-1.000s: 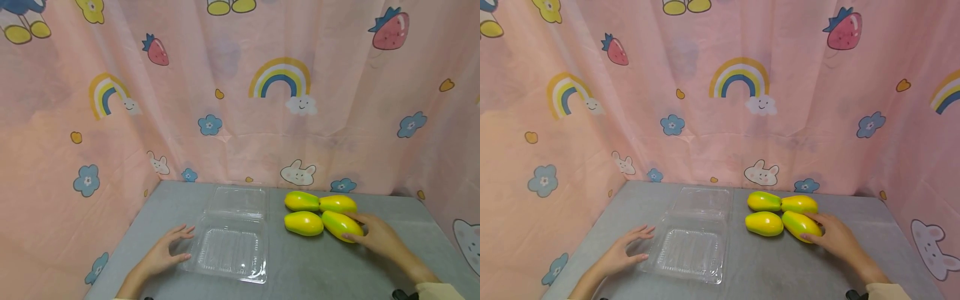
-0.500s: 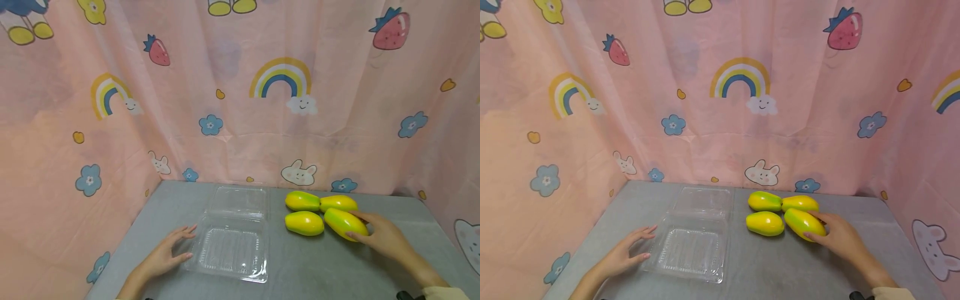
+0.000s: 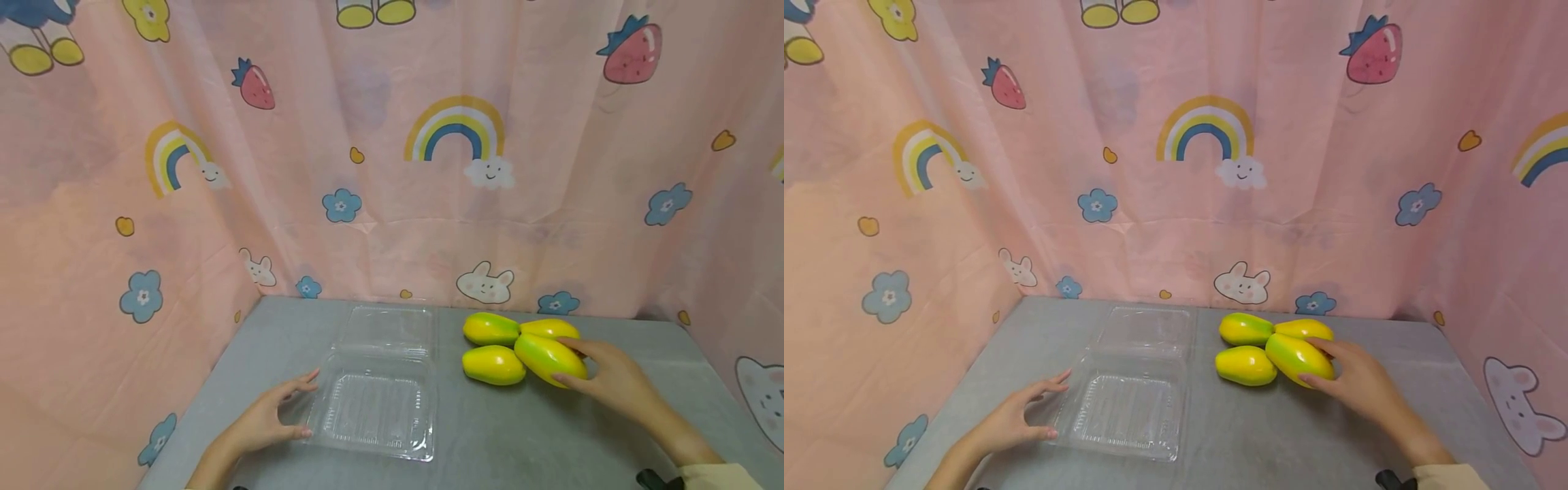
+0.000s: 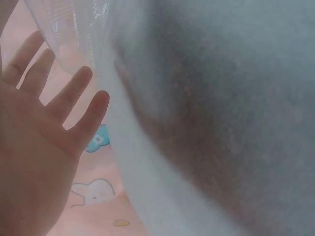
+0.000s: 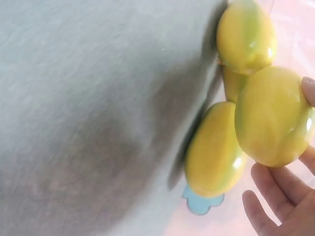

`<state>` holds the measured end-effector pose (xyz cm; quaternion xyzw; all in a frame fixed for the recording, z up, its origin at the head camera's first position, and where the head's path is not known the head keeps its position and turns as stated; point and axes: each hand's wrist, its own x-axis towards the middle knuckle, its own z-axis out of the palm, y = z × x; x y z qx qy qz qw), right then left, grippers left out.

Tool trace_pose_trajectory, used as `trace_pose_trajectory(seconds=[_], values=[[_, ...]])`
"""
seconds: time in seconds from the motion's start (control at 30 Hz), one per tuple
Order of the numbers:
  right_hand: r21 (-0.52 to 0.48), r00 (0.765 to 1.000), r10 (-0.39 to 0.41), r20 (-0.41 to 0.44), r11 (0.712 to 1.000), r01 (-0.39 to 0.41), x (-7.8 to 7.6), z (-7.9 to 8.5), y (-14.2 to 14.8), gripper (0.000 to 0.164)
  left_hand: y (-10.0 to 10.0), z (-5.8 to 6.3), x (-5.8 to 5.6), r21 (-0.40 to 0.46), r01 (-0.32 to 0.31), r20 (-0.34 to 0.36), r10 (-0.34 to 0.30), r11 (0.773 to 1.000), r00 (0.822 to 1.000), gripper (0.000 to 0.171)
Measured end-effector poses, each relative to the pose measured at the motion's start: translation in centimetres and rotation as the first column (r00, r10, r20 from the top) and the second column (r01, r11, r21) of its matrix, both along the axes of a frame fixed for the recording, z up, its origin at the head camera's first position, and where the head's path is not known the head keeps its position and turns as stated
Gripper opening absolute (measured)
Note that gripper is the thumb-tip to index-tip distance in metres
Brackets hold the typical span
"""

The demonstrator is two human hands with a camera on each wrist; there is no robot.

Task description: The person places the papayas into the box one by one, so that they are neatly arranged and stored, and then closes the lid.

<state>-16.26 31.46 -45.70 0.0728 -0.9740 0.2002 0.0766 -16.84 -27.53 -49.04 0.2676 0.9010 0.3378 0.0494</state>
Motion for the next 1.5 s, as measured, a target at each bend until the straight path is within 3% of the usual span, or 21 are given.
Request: trace_pose_trajectory(seconds=[0.33, 0.67, 1.5], values=[[-0.028, 1.0, -0.001, -0.009, 1.0, 0.0, -0.4, 1.1, -1.8, 0.079, 0.0, -0.8, 0.0, 0.072, -0.025, 0.006, 0.025, 0.997, 1.0, 0.071], [-0.069, 0.998, 0.04, -0.049, 0.997, -0.043, -0.9, 1.9, -4.2, 0.077, 0.0, -0.9, 0.1, 0.073, -0.017, 0.006, 0.017, 0.997, 1.0, 0.066], [-0.123, 0.981, 0.169, -0.097, 0.976, -0.18, -2.2, 1.1, -9.6, 0.071, 0.4, -0.7, 0.4, 0.054, -0.025, 0.011, 0.025, 0.998, 1.0, 0.065]])
